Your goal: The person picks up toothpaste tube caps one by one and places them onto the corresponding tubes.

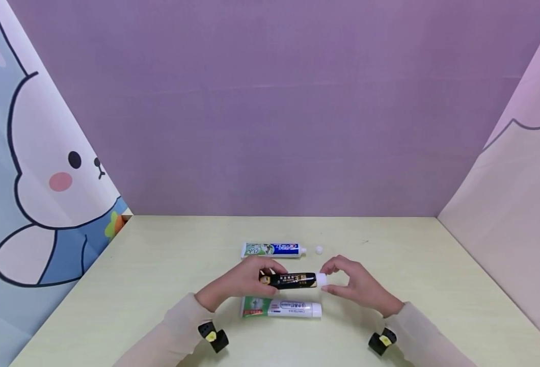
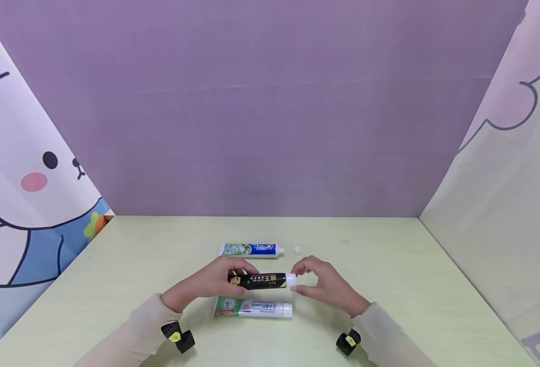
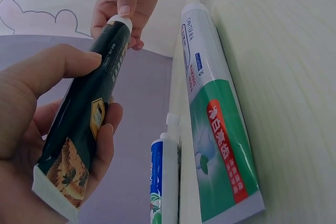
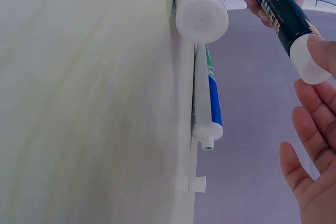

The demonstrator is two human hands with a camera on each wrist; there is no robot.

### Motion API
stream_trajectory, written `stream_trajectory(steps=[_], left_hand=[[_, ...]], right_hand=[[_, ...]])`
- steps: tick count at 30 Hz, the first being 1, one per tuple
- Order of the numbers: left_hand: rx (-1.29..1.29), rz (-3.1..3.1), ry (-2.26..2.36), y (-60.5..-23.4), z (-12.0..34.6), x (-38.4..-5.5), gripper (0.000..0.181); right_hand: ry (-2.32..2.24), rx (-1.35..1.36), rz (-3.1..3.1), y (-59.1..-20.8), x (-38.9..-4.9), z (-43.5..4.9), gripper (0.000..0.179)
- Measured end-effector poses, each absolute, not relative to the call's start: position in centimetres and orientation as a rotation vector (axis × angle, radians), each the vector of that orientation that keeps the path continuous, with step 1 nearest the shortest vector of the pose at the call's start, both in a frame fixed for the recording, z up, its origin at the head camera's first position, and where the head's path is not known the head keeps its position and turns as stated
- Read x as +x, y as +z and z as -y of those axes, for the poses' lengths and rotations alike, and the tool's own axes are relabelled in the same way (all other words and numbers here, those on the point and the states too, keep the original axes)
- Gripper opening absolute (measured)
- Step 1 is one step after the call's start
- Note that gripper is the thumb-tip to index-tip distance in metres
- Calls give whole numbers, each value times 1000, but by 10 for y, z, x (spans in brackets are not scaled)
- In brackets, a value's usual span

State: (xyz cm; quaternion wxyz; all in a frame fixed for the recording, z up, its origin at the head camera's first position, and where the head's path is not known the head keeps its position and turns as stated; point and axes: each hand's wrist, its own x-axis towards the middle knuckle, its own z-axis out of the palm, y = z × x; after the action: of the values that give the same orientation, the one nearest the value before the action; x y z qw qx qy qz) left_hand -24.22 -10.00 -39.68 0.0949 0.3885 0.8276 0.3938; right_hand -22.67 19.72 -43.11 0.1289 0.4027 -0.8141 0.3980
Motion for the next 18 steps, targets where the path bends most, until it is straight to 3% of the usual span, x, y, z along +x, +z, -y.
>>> stream_trajectory(steps=[18], left_hand=[[1116,-2479,1115,-398,99,-242,37]], right_hand=[[1354,946,2614,-428,-226,-196,19]])
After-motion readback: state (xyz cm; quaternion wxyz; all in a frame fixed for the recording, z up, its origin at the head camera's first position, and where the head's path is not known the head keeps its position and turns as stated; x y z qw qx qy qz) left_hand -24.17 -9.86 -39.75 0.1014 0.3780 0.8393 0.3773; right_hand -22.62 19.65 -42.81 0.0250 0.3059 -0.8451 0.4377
